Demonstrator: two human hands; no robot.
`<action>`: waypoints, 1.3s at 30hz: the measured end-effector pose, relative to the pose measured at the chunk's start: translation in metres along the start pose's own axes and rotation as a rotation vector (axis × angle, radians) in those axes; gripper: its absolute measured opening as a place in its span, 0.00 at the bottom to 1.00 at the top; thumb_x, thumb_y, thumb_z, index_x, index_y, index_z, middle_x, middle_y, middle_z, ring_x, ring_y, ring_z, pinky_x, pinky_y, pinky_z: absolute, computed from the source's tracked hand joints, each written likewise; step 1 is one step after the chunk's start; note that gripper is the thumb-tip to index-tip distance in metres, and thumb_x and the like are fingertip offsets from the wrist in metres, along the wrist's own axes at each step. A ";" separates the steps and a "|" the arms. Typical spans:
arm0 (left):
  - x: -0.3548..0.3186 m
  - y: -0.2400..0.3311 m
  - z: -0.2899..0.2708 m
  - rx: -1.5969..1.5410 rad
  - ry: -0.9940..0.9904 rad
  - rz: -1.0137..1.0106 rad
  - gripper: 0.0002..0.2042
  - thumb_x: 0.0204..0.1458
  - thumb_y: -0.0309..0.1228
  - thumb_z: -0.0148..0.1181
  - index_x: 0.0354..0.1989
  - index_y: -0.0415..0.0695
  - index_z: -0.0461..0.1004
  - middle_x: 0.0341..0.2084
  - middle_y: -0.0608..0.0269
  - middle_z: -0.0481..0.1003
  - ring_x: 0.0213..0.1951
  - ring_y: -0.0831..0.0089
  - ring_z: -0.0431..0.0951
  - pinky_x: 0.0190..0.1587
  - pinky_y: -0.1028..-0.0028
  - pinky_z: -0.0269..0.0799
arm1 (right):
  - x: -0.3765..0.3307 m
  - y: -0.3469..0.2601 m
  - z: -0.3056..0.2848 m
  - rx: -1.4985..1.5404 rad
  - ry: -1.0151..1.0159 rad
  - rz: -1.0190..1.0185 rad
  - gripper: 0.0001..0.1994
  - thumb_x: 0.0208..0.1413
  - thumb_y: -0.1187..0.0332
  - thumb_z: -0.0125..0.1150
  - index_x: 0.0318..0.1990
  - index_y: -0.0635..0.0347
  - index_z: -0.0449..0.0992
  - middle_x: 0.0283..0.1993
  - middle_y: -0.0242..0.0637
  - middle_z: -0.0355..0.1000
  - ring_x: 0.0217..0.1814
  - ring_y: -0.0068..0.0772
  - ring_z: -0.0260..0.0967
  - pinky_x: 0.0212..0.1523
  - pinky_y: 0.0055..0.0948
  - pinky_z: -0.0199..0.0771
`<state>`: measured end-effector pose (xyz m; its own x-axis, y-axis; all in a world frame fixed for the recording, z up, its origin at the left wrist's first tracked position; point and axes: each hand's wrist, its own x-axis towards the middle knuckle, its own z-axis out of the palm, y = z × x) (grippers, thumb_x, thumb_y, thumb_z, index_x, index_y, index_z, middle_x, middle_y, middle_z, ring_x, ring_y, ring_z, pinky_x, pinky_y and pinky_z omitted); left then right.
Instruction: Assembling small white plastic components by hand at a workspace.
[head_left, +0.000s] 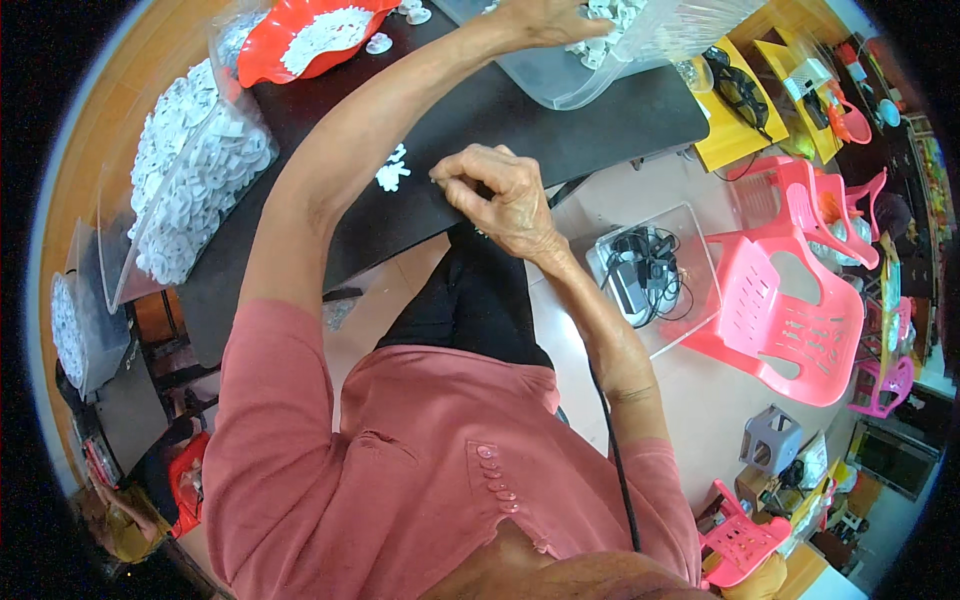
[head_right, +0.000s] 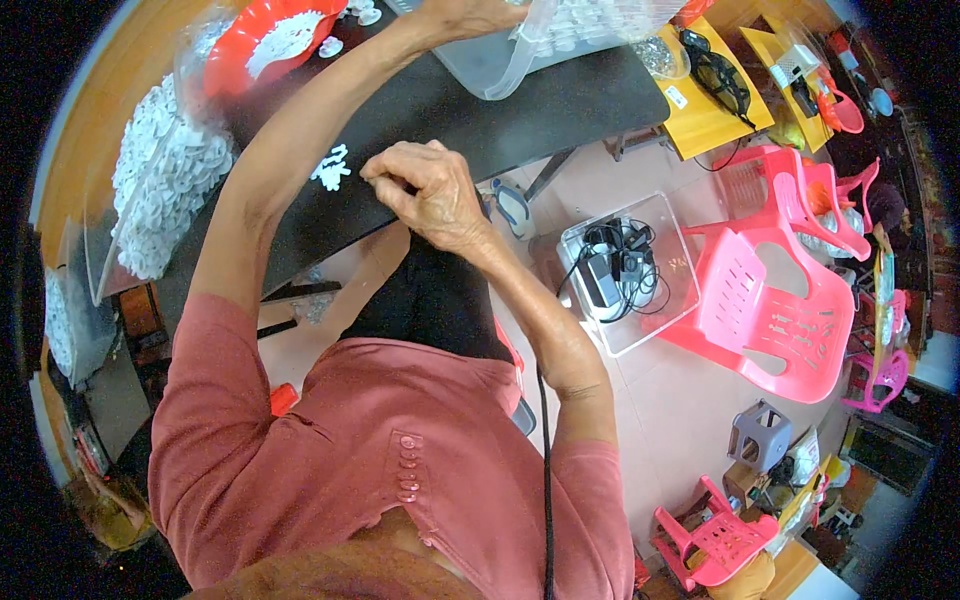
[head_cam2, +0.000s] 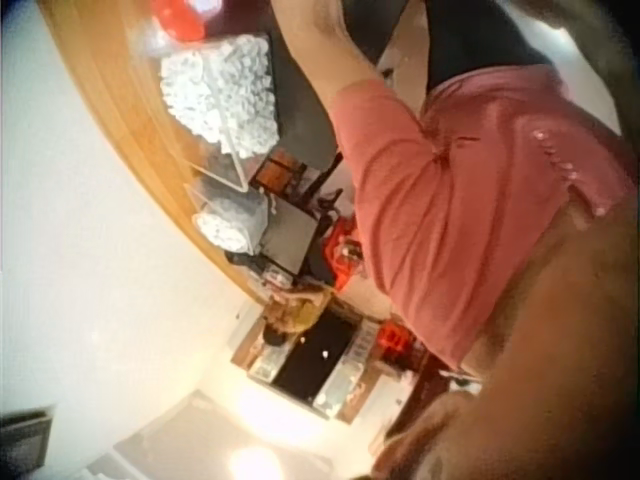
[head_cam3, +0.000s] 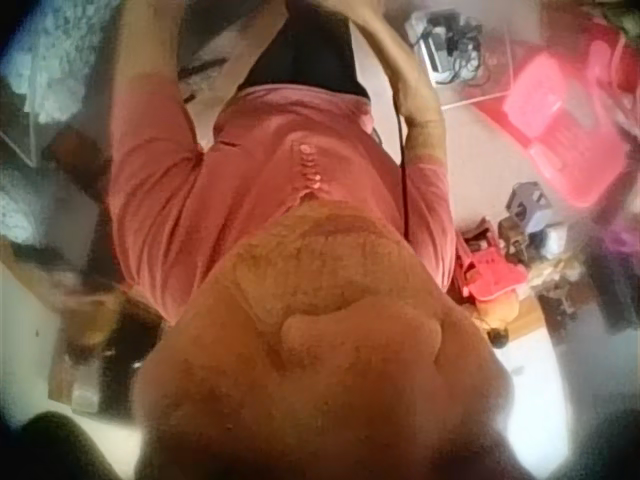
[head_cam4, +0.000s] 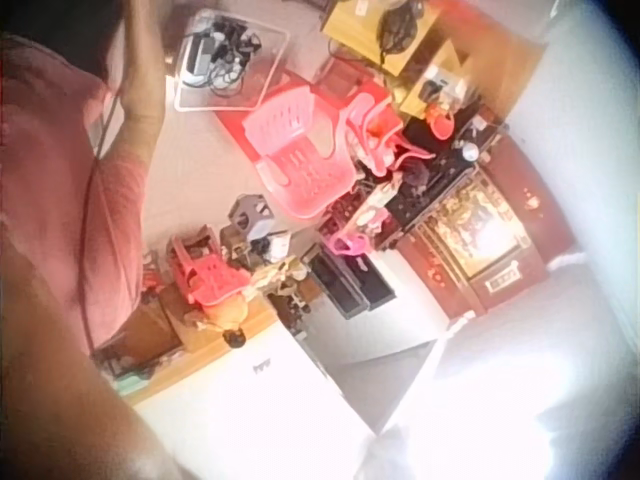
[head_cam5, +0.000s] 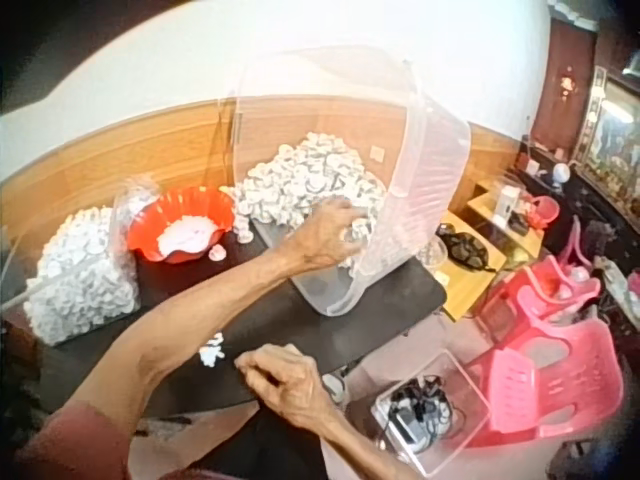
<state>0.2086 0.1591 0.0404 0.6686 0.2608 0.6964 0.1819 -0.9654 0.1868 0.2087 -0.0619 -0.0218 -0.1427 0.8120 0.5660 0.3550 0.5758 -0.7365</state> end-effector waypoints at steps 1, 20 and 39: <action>0.011 -0.001 0.012 0.002 0.007 -0.002 0.23 0.50 0.39 0.64 0.52 0.39 0.75 0.42 0.40 0.76 0.47 0.43 0.76 0.53 0.52 0.70 | 0.001 -0.002 0.001 -0.003 -0.006 -0.004 0.06 0.51 0.79 0.66 0.36 0.60 0.82 0.30 0.34 0.77 0.27 0.29 0.72 0.34 0.30 0.68; 0.007 -0.056 0.061 0.137 -0.250 -0.008 0.25 0.50 0.49 0.62 0.52 0.45 0.78 0.45 0.36 0.73 0.47 0.40 0.75 0.51 0.51 0.73 | 0.005 -0.001 0.004 0.050 -0.014 -0.025 0.06 0.52 0.77 0.66 0.37 0.59 0.82 0.30 0.34 0.77 0.28 0.28 0.71 0.36 0.30 0.66; -0.078 -0.024 -0.035 0.171 -0.234 -0.238 0.25 0.48 0.41 0.68 0.55 0.46 0.75 0.44 0.36 0.71 0.46 0.41 0.75 0.49 0.51 0.74 | 0.002 -0.002 0.005 0.035 0.005 0.027 0.04 0.52 0.75 0.64 0.36 0.62 0.80 0.29 0.37 0.76 0.26 0.31 0.73 0.31 0.30 0.73</action>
<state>0.1262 0.1617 0.0057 0.7365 0.4900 0.4663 0.4563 -0.8688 0.1921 0.2027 -0.0607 -0.0207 -0.1290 0.8267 0.5477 0.3260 0.5569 -0.7639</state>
